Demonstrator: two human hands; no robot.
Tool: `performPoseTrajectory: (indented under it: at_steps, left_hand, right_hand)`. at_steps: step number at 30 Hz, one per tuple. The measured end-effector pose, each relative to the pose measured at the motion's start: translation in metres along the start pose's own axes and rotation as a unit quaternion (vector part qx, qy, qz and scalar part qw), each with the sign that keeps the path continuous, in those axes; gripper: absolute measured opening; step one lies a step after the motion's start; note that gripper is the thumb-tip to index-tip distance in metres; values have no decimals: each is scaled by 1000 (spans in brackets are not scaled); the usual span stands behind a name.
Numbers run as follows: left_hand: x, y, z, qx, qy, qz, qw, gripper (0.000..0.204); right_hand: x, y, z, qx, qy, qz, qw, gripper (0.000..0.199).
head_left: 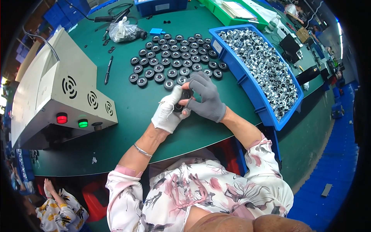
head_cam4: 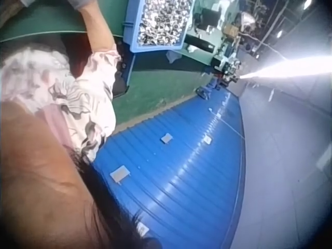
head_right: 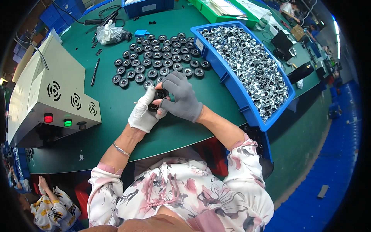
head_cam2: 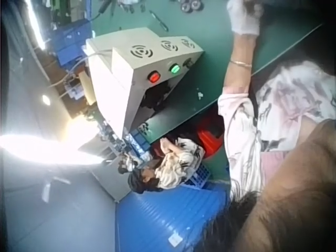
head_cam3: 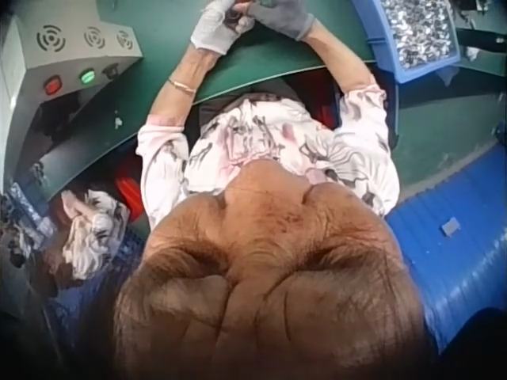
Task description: Assembling small plastic wheels by manually inserting metal bearings.
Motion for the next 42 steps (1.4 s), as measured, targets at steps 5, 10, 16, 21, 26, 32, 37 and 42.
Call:
performPoseTrajectory:
  at_steps: [5, 10, 16, 21, 26, 32, 37, 42]
  left_hand:
    - [2, 0, -5, 18, -1, 26, 999, 31]
    - [2, 0, -7, 13, -25, 28, 999, 31]
    - [0, -5, 0, -9, -7, 14, 1000, 32]
    - [4, -3, -16, 7, -53, 55, 997, 30]
    - [7, -5, -13, -4, -9, 47, 999, 28]
    - [6, -5, -14, -14, -24, 46, 999, 30]
    - [2, 1, -13, 5, -3, 67, 998, 31]
    - [-9, 0, -6, 76, -56, 69, 993, 35]
  right_hand:
    - [3, -5, 0, -25, 38, -68, 997, 44]
    - [4, -3, 4, 26, 19, -20, 999, 43]
    - [1, 0, 2, 7, 28, -46, 999, 42]
    - [3, -5, 4, 35, 26, -25, 999, 41]
    - [4, -1, 2, 42, 18, -22, 999, 43]
    - [5, -5, -2, 31, 13, -17, 999, 44]
    - [5, -5, 1, 133, -32, 66, 988, 42]
    - [-2, -15, -13, 371, -100, 256, 887, 30]
Point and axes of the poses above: each hand's wrist, its own x-axis towards the middle knuckle, its own z-axis out of the palm, y = z × x, the point moved 1 cm from there along x, towards the middle knuckle, and after that the axes turned 2 degrees about -z, right-handed, at the moved point
